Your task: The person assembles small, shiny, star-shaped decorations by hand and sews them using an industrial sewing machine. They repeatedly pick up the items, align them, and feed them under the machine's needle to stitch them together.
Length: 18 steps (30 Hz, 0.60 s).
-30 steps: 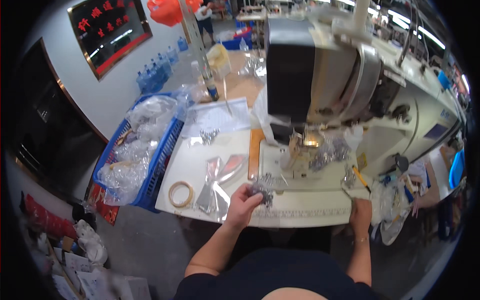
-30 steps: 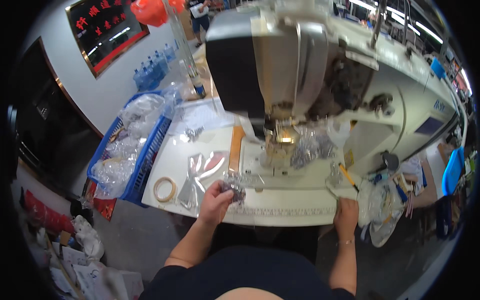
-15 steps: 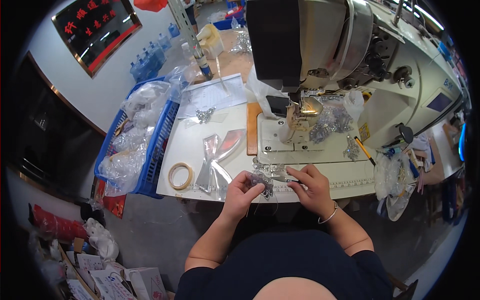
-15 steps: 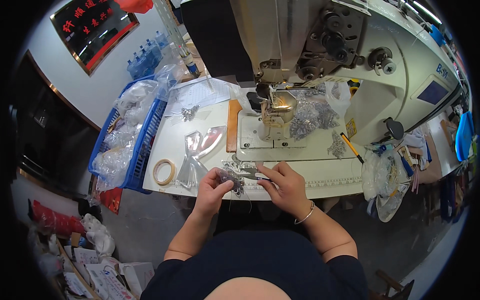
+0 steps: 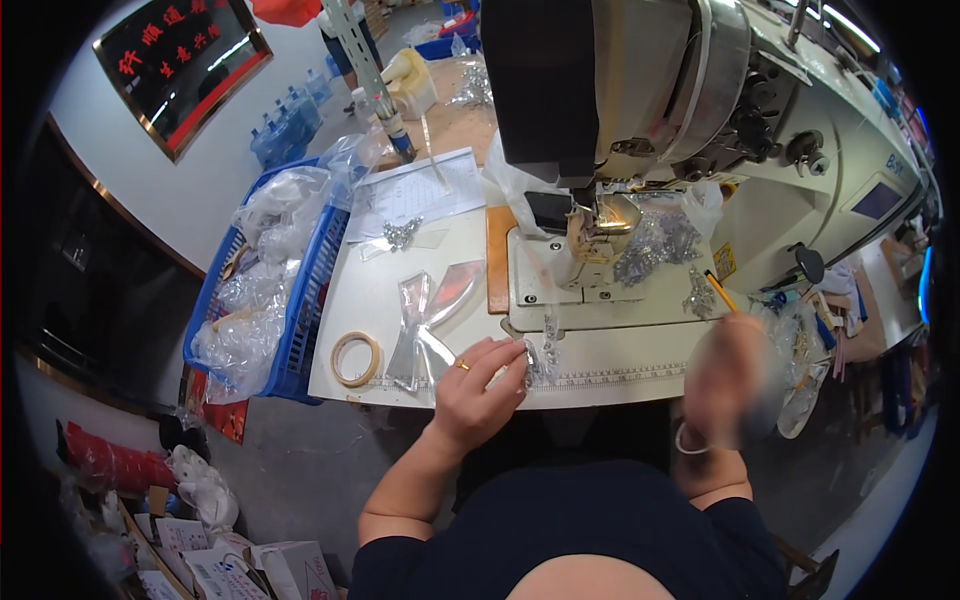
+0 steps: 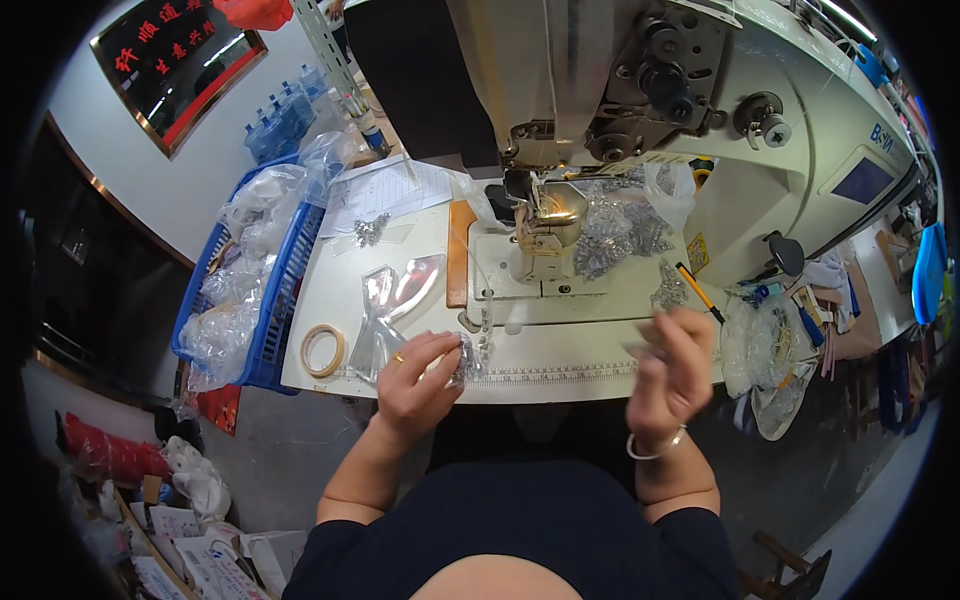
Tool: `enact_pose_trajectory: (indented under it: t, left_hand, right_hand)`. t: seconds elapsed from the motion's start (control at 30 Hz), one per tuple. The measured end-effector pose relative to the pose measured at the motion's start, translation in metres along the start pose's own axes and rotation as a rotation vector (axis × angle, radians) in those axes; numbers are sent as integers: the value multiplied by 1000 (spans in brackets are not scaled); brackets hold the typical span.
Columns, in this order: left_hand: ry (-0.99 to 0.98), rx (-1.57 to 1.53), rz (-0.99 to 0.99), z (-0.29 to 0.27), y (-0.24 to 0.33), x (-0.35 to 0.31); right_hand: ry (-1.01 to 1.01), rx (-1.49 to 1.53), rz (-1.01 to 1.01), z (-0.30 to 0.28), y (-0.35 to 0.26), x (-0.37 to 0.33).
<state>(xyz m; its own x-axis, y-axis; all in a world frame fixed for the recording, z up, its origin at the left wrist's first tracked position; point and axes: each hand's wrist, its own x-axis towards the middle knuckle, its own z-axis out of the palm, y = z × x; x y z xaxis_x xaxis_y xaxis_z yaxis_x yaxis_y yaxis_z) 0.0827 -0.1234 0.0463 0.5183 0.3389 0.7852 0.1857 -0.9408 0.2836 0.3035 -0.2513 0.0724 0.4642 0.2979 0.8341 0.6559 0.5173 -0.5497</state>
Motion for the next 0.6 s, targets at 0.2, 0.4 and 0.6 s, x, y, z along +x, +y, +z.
enact_pose_trajectory:
  t: [0.2, 0.4, 0.6]
  left_hand:
    - [-35, 213, 427, -18, -8, 19]
    - [-44, 191, 481, -13, -8, 19]
    - [-20, 138, 411, -9, -8, 13]
  right_hand:
    - [-630, -302, -237, -12, -37, 27]
    - [-788, -282, -5, 9, -7, -1]
    - [-817, -162, 170, 12, 0, -6]
